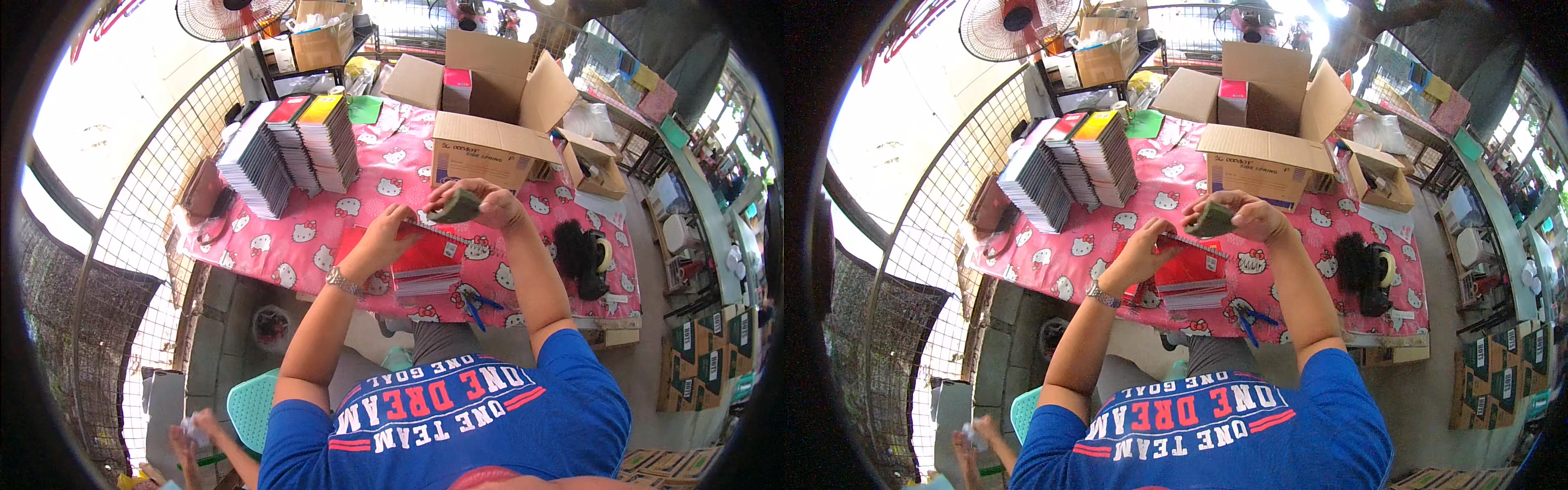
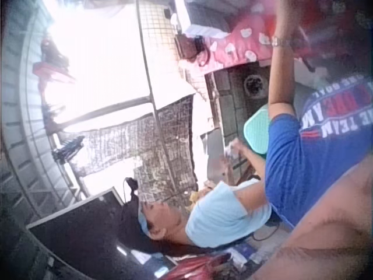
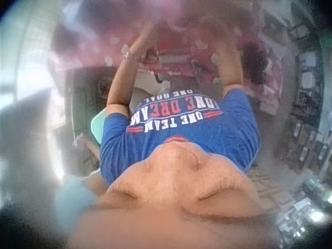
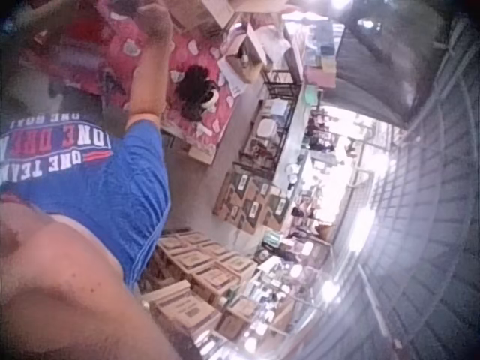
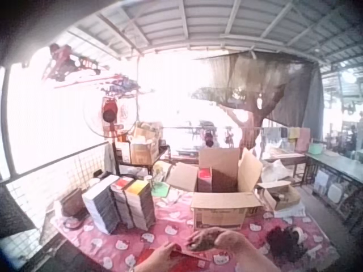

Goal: The person inserts a metal spiral coil through the pre-punched holes of small red notebooks by hand, then uses pliers to adjust the end of the coil.

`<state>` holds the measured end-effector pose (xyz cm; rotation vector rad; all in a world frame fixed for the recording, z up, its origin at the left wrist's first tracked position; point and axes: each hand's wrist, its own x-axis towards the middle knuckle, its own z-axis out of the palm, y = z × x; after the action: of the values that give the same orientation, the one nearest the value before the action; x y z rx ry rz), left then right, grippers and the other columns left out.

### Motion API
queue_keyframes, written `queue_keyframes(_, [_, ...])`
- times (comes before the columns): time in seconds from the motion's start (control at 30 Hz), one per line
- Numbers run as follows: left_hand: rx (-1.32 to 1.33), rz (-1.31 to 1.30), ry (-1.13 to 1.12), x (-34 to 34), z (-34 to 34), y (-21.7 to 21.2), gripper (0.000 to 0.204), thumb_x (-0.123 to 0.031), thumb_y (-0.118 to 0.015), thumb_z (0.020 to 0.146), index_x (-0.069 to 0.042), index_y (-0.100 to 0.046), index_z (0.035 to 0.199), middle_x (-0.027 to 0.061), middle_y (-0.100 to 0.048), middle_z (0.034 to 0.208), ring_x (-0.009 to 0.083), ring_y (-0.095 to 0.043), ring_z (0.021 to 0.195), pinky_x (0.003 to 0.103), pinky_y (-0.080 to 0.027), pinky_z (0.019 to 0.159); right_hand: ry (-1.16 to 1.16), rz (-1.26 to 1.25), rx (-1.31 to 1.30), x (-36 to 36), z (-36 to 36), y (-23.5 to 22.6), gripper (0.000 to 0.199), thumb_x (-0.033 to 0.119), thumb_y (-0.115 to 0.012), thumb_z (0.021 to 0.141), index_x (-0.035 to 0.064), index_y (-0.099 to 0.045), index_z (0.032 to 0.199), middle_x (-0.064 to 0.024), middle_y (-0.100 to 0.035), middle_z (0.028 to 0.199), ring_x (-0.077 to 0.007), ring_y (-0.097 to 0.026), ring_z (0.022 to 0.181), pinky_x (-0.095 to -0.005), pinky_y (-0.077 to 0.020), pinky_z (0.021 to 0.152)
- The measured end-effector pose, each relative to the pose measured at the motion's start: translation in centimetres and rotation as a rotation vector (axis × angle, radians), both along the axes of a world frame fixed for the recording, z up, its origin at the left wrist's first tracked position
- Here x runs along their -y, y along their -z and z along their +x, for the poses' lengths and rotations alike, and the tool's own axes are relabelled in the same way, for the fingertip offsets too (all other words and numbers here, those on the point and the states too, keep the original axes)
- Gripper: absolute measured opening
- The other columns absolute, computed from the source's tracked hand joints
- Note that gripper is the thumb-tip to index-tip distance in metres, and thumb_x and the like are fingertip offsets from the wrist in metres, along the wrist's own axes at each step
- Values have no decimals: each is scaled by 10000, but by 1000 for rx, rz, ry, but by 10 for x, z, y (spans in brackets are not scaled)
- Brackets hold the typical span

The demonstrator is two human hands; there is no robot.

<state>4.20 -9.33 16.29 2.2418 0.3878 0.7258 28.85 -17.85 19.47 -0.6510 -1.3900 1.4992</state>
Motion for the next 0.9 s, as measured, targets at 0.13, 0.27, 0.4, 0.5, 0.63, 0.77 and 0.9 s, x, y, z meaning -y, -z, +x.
queue_keyframes(0.13, [-58, -64, 1, -4, -1, 1, 325, -130, -760, 842, 1, -586, 1083, 101, -620, 947, 168, -597, 822, 314, -505, 747, 36, -144, 480, -6, -4, 3, 535, 179, -707, 729, -12, -651, 1225, -189, -597, 1301, -277, -565, 1224, -388, -387, 1104])
queue_keyframes(0.27, [-30, -178, -55, 0, 3, 0, 297, -125, -757, 853, 6, -591, 1061, 67, -609, 834, 124, -550, 740, 291, -488, 682, -101, 51, -47, -6, 8, 25, 554, 183, -724, 699, 13, -659, 1223, -140, -605, 1302, -240, -580, 1167, -374, -422, 1031])
queue_keyframes(0.4, [-11, -180, -154, -2, -1, 8, 228, -103, -732, 877, 3, -598, 1028, 37, -591, 782, 96, -536, 703, 271, -478, 646, 606, -317, 593, 11, 30, 85, 528, 231, -744, 730, 87, -666, 1232, -102, -626, 1250, -225, -572, 1158, -385, -428, 1005])
queue_keyframes(0.5, [123, -250, -125, 4, 35, 21, 179, -93, -698, 909, 6, -614, 1033, 1, -585, 780, 75, -538, 681, 253, -491, 626, 889, -322, 1433, 87, 98, 233, 618, 359, -765, 796, 148, -580, 1346, -149, -523, 1377, -322, -463, 1311, -504, -289, 1139])
queue_keyframes(0.63, [164, -600, -273, 13, -2, 30, 181, -96, -683, 917, 16, -671, 1059, 38, -666, 816, 96, -606, 689, 254, -514, 626, 1247, 11, 1556, 131, -21, 234, 795, 442, -719, 818, 116, -410, 1474, -174, -446, 1433, -389, -329, 1404, -615, -232, 1133])
queue_keyframes(0.77, [341, -664, -270, 22, 7, 40, 159, -68, -659, 940, 29, -695, 1061, 8, -651, 877, 75, -611, 712, 233, -548, 620, 1119, -80, 1459, 192, -81, 238, 703, 363, -711, 842, 68, -462, 1430, -203, -504, 1358, -410, -422, 1316, -594, -308, 1085])
queue_keyframes(0.9, [455, -574, -297, 34, 14, 47, 172, -37, -671, 926, 37, -705, 1078, 25, -660, 923, 82, -630, 738, 228, -569, 642, 1190, -177, 1199, 183, -69, 230, 589, 299, -723, 847, 17, -549, 1334, -185, -567, 1281, -387, -535, 1176, -499, -422, 991])
